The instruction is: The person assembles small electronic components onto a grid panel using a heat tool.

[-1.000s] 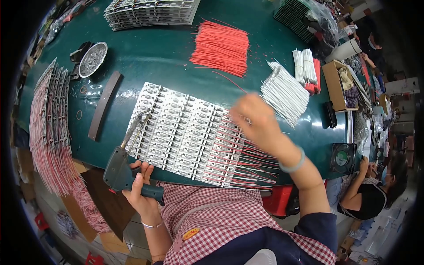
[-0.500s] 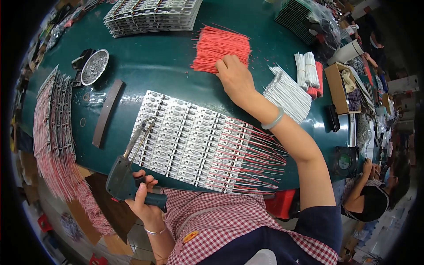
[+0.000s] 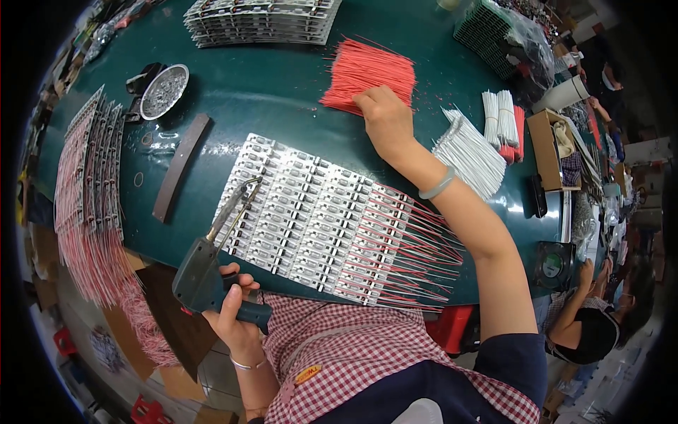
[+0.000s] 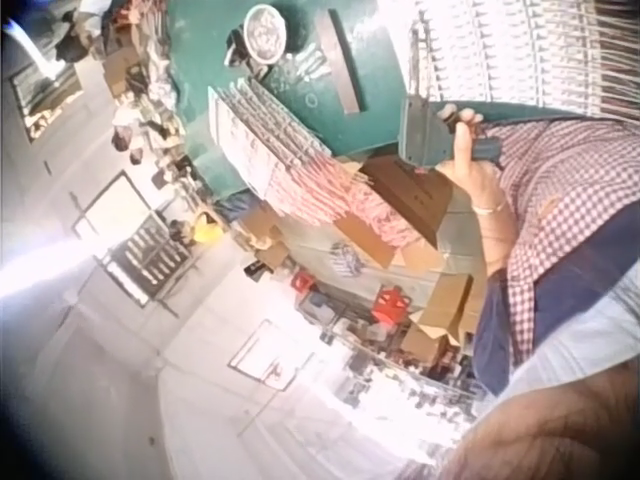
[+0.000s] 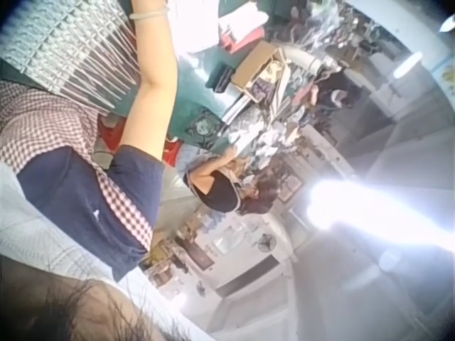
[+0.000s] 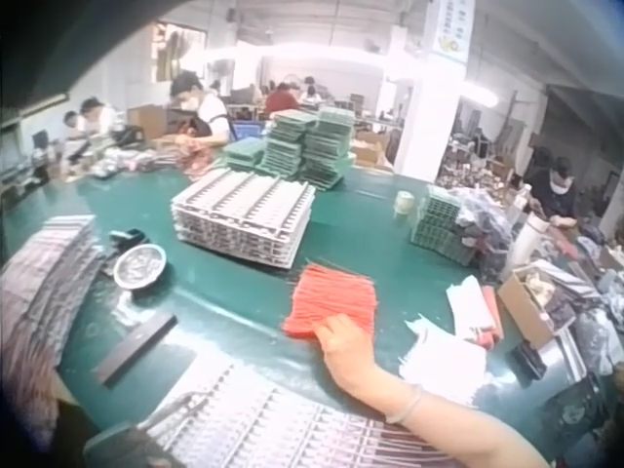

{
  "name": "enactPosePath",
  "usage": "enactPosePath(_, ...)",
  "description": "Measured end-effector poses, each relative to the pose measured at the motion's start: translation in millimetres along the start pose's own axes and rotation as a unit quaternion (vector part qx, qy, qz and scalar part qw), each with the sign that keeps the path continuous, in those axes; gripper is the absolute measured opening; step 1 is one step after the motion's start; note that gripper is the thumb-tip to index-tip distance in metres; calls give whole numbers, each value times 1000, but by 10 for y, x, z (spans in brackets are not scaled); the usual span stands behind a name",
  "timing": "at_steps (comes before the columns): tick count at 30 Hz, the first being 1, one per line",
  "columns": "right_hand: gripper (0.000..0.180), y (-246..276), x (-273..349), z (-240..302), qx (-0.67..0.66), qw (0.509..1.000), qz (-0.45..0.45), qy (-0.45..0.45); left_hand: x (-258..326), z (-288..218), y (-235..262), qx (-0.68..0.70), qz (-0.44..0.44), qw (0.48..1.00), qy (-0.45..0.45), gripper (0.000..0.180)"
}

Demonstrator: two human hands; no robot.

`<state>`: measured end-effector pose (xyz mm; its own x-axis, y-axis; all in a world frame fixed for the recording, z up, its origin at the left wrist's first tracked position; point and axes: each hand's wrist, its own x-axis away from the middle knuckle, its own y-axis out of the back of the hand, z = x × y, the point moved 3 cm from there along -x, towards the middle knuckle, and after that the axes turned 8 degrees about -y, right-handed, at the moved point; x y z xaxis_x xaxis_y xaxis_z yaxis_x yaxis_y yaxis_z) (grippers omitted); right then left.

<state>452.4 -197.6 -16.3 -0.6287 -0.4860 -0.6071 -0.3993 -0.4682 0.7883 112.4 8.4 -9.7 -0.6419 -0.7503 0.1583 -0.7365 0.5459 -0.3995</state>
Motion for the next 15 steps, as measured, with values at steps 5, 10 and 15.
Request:
enactPosePath(5,13,215,-126,90,15,999,9,36,-6,-35,-23,5,0,1000,-3,58)
enactPosePath(10,15,803,-389,420,134,968,149,152,-5,-96,-22,4,8,1000,-5,60)
enactPosePath(15,12,914,-442,809,241,887,340,198,-2,-135,-36,10,23,1000,-5,60)
